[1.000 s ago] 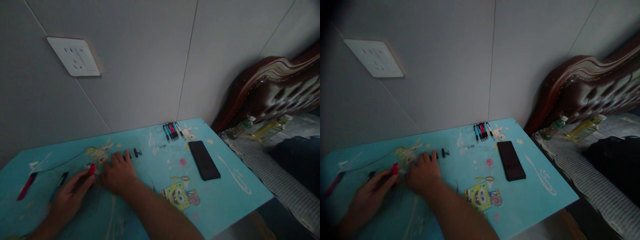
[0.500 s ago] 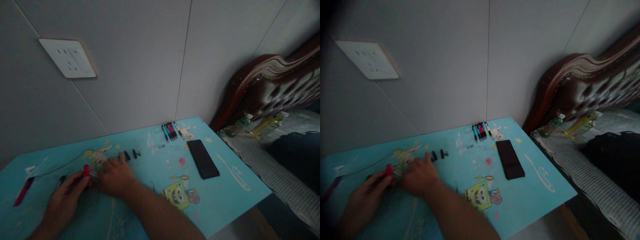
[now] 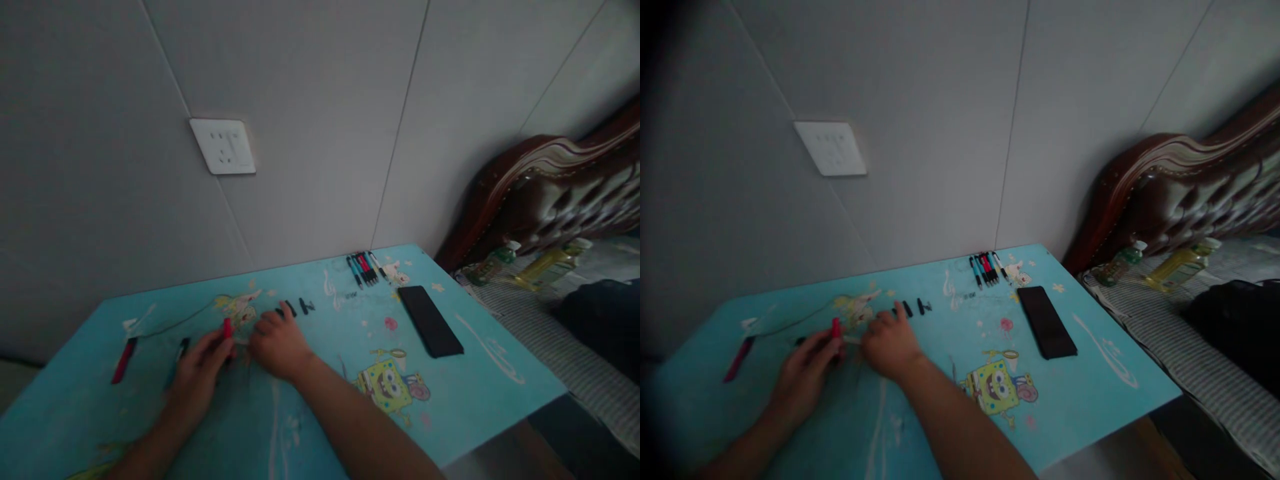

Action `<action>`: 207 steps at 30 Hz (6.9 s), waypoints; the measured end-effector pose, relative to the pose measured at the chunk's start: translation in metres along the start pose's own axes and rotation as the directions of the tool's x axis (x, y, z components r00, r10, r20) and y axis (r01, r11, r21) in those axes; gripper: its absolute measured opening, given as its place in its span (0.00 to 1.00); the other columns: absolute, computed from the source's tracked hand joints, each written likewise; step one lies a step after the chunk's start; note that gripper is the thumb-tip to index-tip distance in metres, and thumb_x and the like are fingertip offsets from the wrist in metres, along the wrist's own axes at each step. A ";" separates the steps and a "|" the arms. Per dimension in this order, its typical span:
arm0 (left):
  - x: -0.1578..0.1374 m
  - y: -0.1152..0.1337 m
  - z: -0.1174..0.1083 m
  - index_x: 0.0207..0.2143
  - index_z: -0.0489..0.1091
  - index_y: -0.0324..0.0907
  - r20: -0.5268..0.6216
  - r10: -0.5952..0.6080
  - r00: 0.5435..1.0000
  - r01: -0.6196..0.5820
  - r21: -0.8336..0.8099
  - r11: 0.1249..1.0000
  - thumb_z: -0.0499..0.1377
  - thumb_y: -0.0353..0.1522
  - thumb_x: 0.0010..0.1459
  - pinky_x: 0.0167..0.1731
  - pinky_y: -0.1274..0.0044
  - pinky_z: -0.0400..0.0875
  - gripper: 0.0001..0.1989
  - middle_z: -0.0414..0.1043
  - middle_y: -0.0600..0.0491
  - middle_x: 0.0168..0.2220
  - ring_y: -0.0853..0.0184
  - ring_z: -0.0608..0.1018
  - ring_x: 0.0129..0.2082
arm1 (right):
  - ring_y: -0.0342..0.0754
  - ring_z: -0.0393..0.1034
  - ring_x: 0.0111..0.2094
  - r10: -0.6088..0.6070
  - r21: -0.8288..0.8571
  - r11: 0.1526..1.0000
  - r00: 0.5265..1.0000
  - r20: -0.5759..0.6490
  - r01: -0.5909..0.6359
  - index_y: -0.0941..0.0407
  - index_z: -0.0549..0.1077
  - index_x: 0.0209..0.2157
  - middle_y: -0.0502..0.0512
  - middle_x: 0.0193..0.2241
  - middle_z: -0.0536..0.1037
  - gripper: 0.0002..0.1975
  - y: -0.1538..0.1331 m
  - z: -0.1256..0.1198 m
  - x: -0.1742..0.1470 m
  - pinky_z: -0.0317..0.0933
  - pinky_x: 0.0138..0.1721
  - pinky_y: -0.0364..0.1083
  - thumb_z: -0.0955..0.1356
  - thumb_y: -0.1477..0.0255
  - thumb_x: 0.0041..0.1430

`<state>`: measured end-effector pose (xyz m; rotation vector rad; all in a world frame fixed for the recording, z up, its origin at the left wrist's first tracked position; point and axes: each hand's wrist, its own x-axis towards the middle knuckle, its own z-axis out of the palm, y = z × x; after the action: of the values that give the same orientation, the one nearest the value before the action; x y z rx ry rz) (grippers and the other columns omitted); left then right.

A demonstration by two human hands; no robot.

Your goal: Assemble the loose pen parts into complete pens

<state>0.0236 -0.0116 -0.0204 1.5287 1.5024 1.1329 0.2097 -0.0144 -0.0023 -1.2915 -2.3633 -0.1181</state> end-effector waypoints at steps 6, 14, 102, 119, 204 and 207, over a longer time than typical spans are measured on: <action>-0.001 0.010 -0.022 0.46 0.69 0.41 0.070 0.318 0.946 -0.320 0.015 0.947 0.56 0.40 0.61 0.40 0.72 0.72 0.15 0.74 0.48 0.39 0.62 0.77 0.39 | 0.52 0.65 0.50 0.007 -0.121 0.993 1.000 -0.023 -0.010 0.54 0.76 0.31 0.55 0.34 0.77 0.07 -0.008 -0.004 -0.005 0.38 0.64 0.59 0.67 0.71 0.62; 0.014 0.009 -0.048 0.49 0.68 0.43 0.152 0.651 0.744 -0.664 0.272 0.696 0.50 0.30 0.65 0.49 0.67 0.67 0.13 0.71 0.46 0.44 0.62 0.73 0.46 | 0.52 0.68 0.50 0.004 -0.136 0.991 0.994 -0.111 -0.020 0.54 0.76 0.36 0.56 0.40 0.79 0.06 -0.005 -0.003 -0.015 0.43 0.63 0.60 0.66 0.75 0.63; -0.018 0.011 -0.029 0.50 0.67 0.45 0.600 0.440 0.668 -0.740 0.479 0.472 0.47 0.34 0.68 0.33 0.74 0.70 0.14 0.76 0.50 0.37 0.64 0.79 0.35 | 0.50 0.70 0.34 0.058 0.236 0.971 0.992 -0.110 -0.030 0.55 0.73 0.38 0.56 0.31 0.77 0.07 -0.011 -0.012 -0.033 0.63 0.40 0.50 0.63 0.72 0.66; -0.002 0.013 -0.041 0.40 0.69 0.43 0.426 0.440 0.790 -0.612 0.570 0.548 0.44 0.35 0.69 0.35 0.77 0.69 0.15 0.75 0.51 0.34 0.66 0.78 0.35 | 0.55 0.68 0.47 0.176 0.138 0.979 0.956 -0.236 -0.147 0.54 0.71 0.51 0.61 0.44 0.75 0.14 0.019 -0.017 -0.027 0.63 0.49 0.57 0.63 0.72 0.65; -0.011 0.021 -0.042 0.35 0.70 0.43 0.563 0.416 0.714 -0.699 0.528 0.483 0.46 0.37 0.68 0.32 0.77 0.65 0.15 0.73 0.52 0.29 0.66 0.76 0.31 | 0.45 0.70 0.28 0.382 0.721 0.600 0.916 0.122 -0.346 0.57 0.73 0.34 0.52 0.25 0.77 0.10 0.002 -0.024 -0.033 0.64 0.33 0.44 0.67 0.64 0.61; -0.011 0.022 -0.042 0.35 0.70 0.43 0.555 0.422 0.717 -0.695 0.522 0.494 0.47 0.37 0.67 0.32 0.77 0.66 0.15 0.73 0.52 0.29 0.66 0.76 0.31 | 0.46 0.70 0.28 0.386 0.727 0.591 0.914 0.127 -0.350 0.57 0.73 0.34 0.52 0.25 0.77 0.10 0.002 -0.024 -0.033 0.64 0.34 0.44 0.67 0.64 0.61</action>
<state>-0.0062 -0.0287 0.0145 2.7783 1.2259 0.4901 0.2347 -0.0463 0.0054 -1.2648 -1.7055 0.8586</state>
